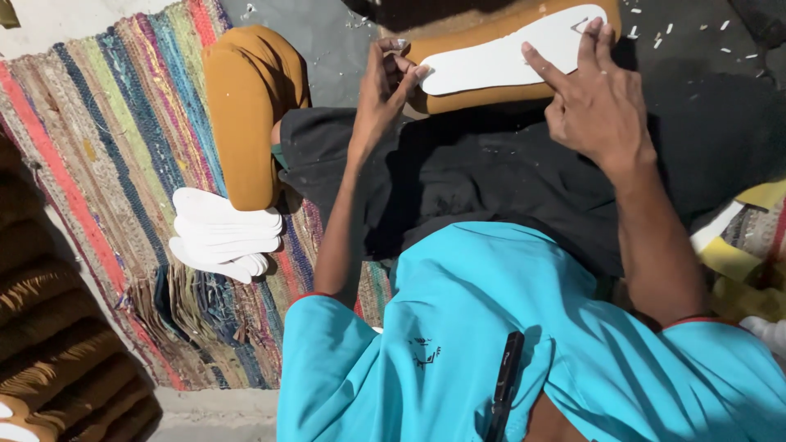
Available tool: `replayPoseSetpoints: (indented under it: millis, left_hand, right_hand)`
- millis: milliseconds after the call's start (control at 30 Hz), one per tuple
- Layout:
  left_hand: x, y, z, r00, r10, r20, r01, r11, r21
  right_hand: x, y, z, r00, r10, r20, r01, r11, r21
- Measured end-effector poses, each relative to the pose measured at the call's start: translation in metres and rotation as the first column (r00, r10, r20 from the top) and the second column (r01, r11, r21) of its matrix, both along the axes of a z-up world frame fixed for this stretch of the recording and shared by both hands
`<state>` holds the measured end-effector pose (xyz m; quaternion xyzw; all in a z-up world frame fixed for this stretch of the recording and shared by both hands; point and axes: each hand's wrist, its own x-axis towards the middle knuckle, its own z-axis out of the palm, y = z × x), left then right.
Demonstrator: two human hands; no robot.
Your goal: The person sits on the floor of a slipper workshop and applies adhesive with a sponge to white insole sheets, then aligns and presses each insole onto a brown foam sole resting on their lap. They repeat the glue-and-press cycle for several soles, setting finished ones aside.
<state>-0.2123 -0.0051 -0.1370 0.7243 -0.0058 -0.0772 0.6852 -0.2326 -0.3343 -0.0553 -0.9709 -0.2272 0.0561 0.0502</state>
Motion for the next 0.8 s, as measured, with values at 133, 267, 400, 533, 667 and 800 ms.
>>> replayPoseSetpoints:
  millis: [133, 267, 400, 533, 667, 800]
  left_hand:
    - [-0.001, -0.008, 0.011, 0.999, 0.021, 0.024, -0.022, 1.000, 0.015]
    - [-0.005, -0.013, 0.016, 0.996, 0.087, 0.018, -0.087, 0.995, 0.054]
    - [-0.009, -0.021, 0.020, 0.985, 0.129, 0.110, -0.149, 0.968, 0.200]
    - [-0.014, -0.028, 0.024, 0.673, -0.384, 0.632, -0.407, 0.521, 0.751]
    - [-0.012, -0.037, 0.047, 0.740, -0.565, 0.365, -0.102, 0.441, 0.892]
    - [-0.025, 0.017, 0.087, 0.814, -0.157, 0.559, -0.296, 0.716, 0.632]
  right_hand:
    - [-0.001, 0.003, 0.006, 1.000, -0.013, -0.001, 0.013, 1.000, -0.002]
    - [-0.001, 0.006, 0.009, 0.998, -0.033, -0.060, 0.034, 0.999, 0.027]
    - [-0.005, 0.010, 0.007, 0.996, -0.051, -0.068, 0.054, 0.998, 0.036]
    - [-0.001, 0.027, 0.017, 0.993, -0.092, 0.073, 0.089, 0.995, 0.039]
    - [0.007, 0.018, 0.027, 0.991, -0.120, 0.051, 0.122, 0.992, -0.036]
    - [-0.004, -0.049, -0.033, 0.854, -0.398, -0.337, 0.439, 0.202, 0.875]
